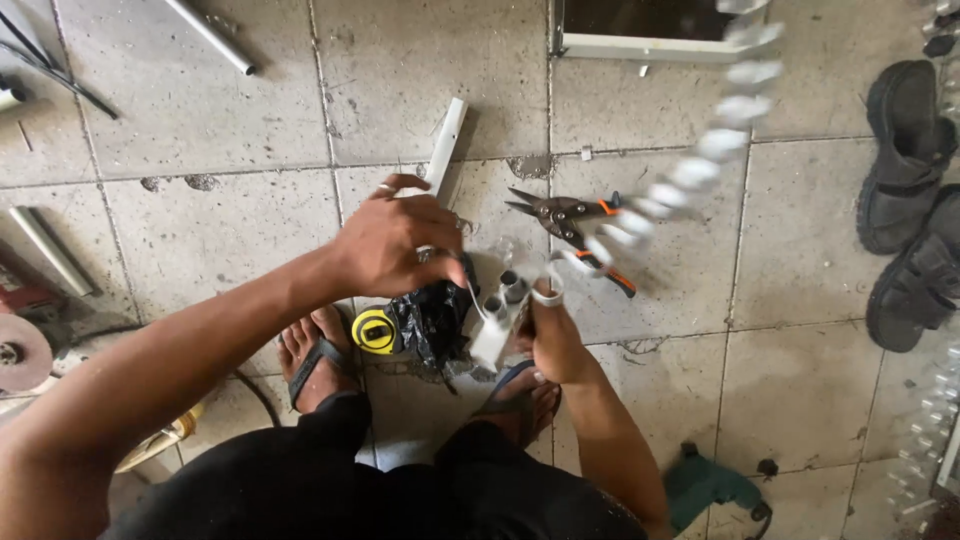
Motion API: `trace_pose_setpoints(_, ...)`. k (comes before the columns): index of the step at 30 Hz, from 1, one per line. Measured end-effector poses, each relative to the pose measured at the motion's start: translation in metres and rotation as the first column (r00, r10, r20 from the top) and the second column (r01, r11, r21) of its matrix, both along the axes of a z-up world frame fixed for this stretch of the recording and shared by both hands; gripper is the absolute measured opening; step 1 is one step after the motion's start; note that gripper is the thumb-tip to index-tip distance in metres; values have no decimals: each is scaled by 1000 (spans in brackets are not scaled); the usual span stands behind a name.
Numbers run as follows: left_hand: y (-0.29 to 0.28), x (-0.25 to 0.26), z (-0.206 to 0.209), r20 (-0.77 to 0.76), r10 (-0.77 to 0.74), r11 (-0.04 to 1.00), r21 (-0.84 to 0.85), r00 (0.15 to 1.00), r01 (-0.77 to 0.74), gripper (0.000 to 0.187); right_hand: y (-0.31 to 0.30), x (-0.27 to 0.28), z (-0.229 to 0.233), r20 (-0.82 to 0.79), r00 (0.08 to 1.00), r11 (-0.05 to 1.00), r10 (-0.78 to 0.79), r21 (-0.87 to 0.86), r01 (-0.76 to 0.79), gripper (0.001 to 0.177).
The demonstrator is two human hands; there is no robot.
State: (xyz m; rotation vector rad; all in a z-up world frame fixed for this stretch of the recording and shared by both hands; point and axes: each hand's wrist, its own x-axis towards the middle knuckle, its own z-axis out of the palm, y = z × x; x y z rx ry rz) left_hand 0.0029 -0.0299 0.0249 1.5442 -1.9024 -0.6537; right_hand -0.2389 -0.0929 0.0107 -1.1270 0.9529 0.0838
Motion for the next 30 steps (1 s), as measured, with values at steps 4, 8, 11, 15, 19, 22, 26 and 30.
trace_pose_setpoints(4, -14, -7, -4, -15, -43, 997, -69, 999, 42, 53, -2, -6, -15, -36, 999, 996, 13, 86, -10, 49)
trace_pose_setpoints(8, -20, -8, -7, 15, -135, 991, -25, 991, 135, 57, 2, -30, -53, 567, 735, 923, 372, -306, -231, 39)
trace_pose_setpoints(11, -18, -11, -15, 23, -150, 988, -28, 988, 151, 59, -11, -1, -10, 661, 712, 949, 235, 1, -314, 58)
trace_pose_setpoints(15, -8, -16, -60, 17, -172, 985, -18, 985, 172, 58, -8, 7, 0, 679, 733, 855, -36, 401, -329, 60)
trace_pose_setpoints(19, -30, -13, 3, 59, -202, 977, -61, 978, 205, 57, -9, -13, -27, 703, 711, 794, 28, 416, -443, 66)
trace_pose_setpoints(22, -34, -13, 18, 40, -200, 978, -44, 979, 202, 55, -3, -24, -51, 692, 722, 742, -6, 487, -460, 63)
trace_pose_setpoints(26, -38, -16, 20, 47, -256, 965, -50, 966, 258, 58, -2, -23, -40, 656, 753, 687, -43, 567, -454, 63)
trace_pose_setpoints(30, -39, -16, 19, -185, -127, 987, 74, 974, 143, 50, -18, -14, -25, 561, 798, 932, -219, 363, 1, 79)
